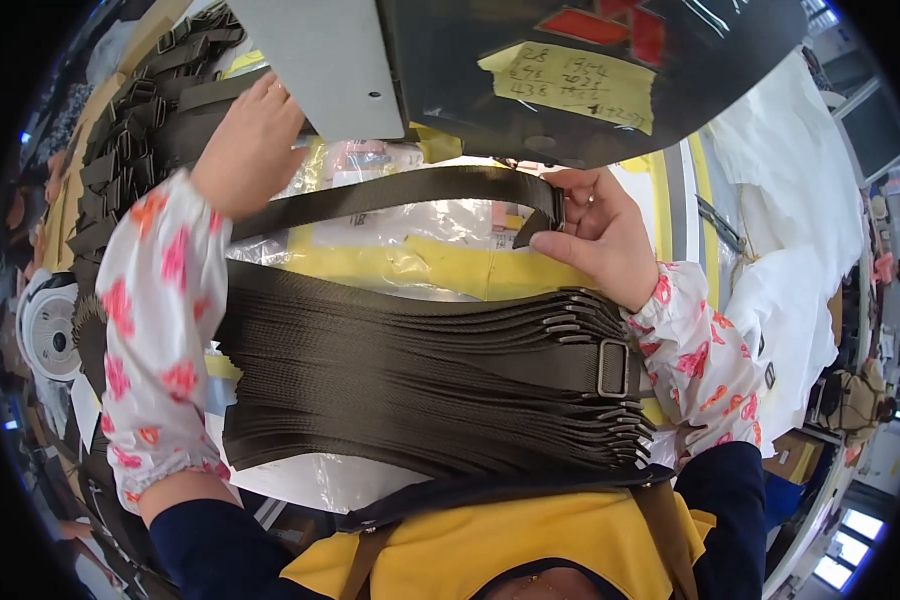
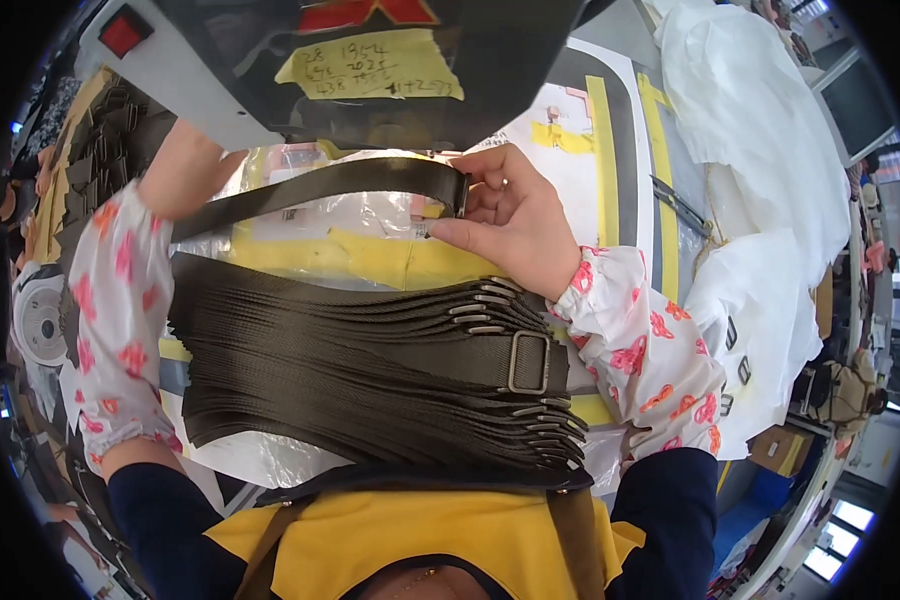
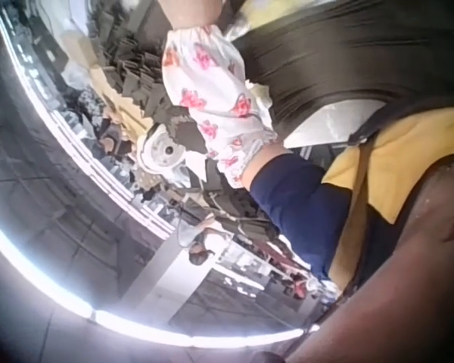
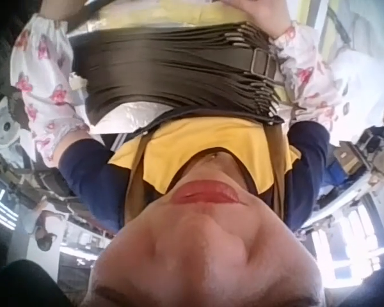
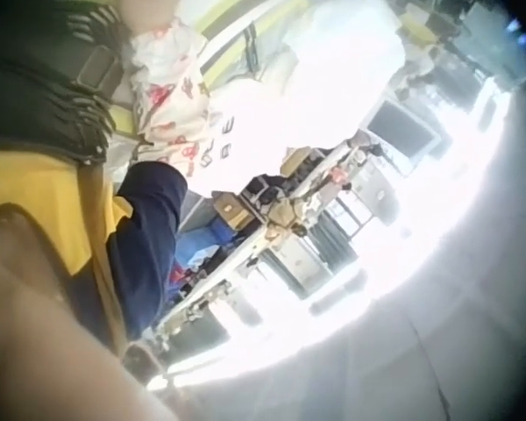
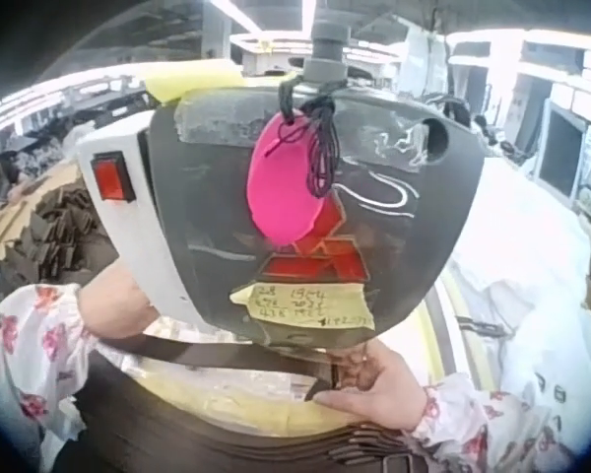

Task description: Assembling and finishing webbing straps using an industrial automatic sewing machine.

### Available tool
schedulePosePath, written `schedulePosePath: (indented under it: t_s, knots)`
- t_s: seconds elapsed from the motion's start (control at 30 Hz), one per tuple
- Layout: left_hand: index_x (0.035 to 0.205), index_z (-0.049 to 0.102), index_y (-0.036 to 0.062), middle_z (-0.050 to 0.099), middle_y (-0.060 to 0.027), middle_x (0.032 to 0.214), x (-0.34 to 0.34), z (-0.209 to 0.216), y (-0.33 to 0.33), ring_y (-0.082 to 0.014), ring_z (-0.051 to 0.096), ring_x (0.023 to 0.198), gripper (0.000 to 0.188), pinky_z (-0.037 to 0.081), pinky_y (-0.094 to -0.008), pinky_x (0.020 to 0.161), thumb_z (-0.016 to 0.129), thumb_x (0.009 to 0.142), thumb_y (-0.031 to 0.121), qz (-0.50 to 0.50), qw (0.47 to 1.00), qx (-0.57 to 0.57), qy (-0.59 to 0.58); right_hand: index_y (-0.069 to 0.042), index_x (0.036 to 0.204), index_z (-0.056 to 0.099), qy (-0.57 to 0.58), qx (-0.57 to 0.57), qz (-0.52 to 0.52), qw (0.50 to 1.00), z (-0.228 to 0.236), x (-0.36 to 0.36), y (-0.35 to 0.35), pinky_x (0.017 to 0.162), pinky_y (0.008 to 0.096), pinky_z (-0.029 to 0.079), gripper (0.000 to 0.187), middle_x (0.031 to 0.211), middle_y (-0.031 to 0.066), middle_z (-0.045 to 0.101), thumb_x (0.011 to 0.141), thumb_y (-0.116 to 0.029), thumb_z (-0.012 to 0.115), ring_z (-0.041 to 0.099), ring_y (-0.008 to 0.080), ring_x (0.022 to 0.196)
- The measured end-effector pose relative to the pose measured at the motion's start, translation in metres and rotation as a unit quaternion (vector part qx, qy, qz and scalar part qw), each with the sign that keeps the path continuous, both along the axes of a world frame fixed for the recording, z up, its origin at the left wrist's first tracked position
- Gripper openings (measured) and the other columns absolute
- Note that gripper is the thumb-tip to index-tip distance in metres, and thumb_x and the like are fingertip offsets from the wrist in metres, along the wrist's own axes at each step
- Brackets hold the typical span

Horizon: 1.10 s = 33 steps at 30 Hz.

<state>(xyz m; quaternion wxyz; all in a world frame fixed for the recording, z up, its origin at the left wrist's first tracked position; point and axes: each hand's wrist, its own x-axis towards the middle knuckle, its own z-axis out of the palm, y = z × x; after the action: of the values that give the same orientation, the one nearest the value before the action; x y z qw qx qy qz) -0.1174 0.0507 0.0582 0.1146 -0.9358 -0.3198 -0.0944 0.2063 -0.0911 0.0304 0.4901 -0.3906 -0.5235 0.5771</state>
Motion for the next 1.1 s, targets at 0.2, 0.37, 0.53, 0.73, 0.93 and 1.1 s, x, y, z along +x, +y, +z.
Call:
schedulePosePath:
  t_s: [0.2,0.37,0.53,0.73,0.93,1.1]
  knots:
    - [0.085,0.063,0.0031,0.060,-0.0137,0.071,0.091,0.021,-0.123,-0.0323,0.058,0.064,0.012,0.048,-0.0371,0.064,0.055,0.083,0.012,-0.064,0.927,-0.294,-0.223,0.004,0.111,0.040,0.060,-0.031,-0.048,0.997,-0.003,-0.002,0.001,0.077,0.0266,0.050,0.046,0.104,0.0123,0.054,0.075,0.005,0.067,0.058,0.0170,0.093]
    - [0.083,0.062,-0.0005,0.060,-0.0073,0.067,0.136,-0.014,-0.093,-0.0152,0.057,0.056,0.038,0.047,-0.0265,0.057,0.049,0.092,0.034,0.154,0.697,-0.643,-0.280,0.003,0.111,0.039,0.098,0.015,-0.033,0.995,-0.014,-0.005,0.002,0.080,0.0294,0.051,0.047,0.105,0.0142,0.052,0.074,0.007,0.068,0.058,0.0187,0.094]
    - [0.090,0.061,-0.0004,0.059,-0.0030,0.071,0.140,-0.027,-0.098,-0.0089,0.054,0.056,0.027,0.045,-0.0221,0.051,0.055,0.091,0.026,0.183,0.564,-0.672,-0.444,0.003,0.112,0.037,0.060,0.006,-0.077,0.995,-0.013,-0.016,-0.003,0.072,0.0254,0.050,0.050,0.098,0.0129,0.054,0.073,0.006,0.069,0.058,0.0146,0.084]
    - [0.081,0.063,-0.0014,0.062,-0.0049,0.065,0.143,-0.035,-0.088,-0.0111,0.058,0.055,0.023,0.046,-0.0241,0.051,0.060,0.086,0.021,0.212,0.661,-0.567,-0.444,0.004,0.111,0.040,-0.004,0.025,-0.161,0.987,-0.015,-0.016,-0.004,0.063,0.0231,0.048,0.049,0.086,0.0108,0.057,0.072,0.003,0.070,0.057,0.0116,0.074]
    - [0.076,0.065,0.0012,0.065,-0.0134,0.067,0.159,-0.038,-0.092,-0.0252,0.064,0.063,0.014,0.049,-0.0362,0.056,0.059,0.078,0.013,0.144,0.888,-0.277,-0.338,0.003,0.105,0.055,-0.184,0.056,-0.196,0.962,-0.025,-0.005,0.001,0.054,0.0226,0.045,0.040,0.065,0.0045,0.056,0.069,-0.002,0.072,0.054,0.0088,0.058]
    - [0.075,0.064,0.0035,0.064,-0.0130,0.070,0.168,-0.011,-0.101,-0.0282,0.065,0.068,0.010,0.051,-0.0386,0.059,0.056,0.075,0.009,0.048,0.987,-0.135,-0.067,0.001,0.102,0.059,-0.246,0.122,-0.222,0.936,-0.026,-0.011,0.011,0.052,0.0242,0.044,0.036,0.061,0.0059,0.055,0.067,0.000,0.069,0.052,0.0114,0.054]
